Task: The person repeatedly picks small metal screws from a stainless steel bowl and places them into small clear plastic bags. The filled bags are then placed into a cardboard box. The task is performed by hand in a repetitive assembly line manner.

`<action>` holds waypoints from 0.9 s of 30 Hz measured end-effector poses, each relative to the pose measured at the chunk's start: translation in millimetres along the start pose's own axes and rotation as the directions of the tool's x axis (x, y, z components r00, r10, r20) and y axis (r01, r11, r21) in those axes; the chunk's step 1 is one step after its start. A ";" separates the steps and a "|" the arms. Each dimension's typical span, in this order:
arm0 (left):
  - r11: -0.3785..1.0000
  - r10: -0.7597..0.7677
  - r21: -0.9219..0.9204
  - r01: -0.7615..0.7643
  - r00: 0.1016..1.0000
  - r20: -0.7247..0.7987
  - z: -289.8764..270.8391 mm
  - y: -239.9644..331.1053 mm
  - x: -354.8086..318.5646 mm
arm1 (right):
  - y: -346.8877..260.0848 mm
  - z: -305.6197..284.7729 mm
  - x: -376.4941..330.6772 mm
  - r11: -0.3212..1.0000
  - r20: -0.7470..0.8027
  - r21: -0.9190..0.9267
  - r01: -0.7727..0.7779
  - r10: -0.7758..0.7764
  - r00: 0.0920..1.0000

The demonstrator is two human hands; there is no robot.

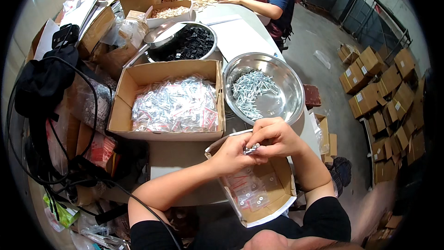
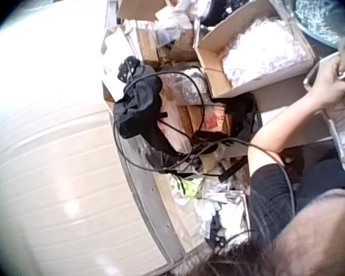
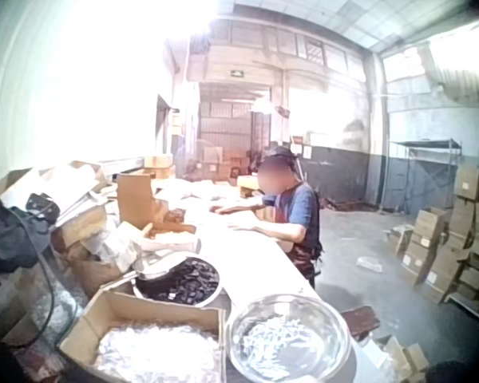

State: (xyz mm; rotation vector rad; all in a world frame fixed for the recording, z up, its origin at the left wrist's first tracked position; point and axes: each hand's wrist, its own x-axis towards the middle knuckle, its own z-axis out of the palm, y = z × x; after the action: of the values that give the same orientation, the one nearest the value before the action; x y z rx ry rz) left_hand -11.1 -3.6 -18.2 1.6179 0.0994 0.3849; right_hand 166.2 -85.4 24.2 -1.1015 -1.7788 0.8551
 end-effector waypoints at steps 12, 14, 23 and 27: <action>0.932 -0.036 -0.359 0.049 0.998 0.042 -0.9 -16.4 -5.5 | -15.1 5.0 0.7 0.944 0.013 -0.283 0.171 -0.175 0.985; 0.960 -0.085 -0.259 0.102 0.994 0.073 -4.5 -22.9 -6.6 | -15.2 8.0 0.1 0.921 -0.016 -0.350 0.169 -0.187 0.982; 0.921 -0.112 -0.360 0.151 0.986 0.125 -6.9 -16.6 -4.5 | -12.5 3.8 1.3 0.824 -0.003 -0.509 0.248 -0.290 0.957; 0.918 0.126 -0.349 -0.187 0.973 -0.193 10.4 -12.7 1.1 | -18.9 -9.5 -8.8 0.998 -0.085 -0.060 0.021 -0.026 0.996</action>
State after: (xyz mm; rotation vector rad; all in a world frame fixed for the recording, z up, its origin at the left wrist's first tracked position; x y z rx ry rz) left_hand -4.7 -12.0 -30.8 1.2261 0.0214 0.6260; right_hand 170.7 -99.6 41.7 -1.1368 -1.7523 0.7345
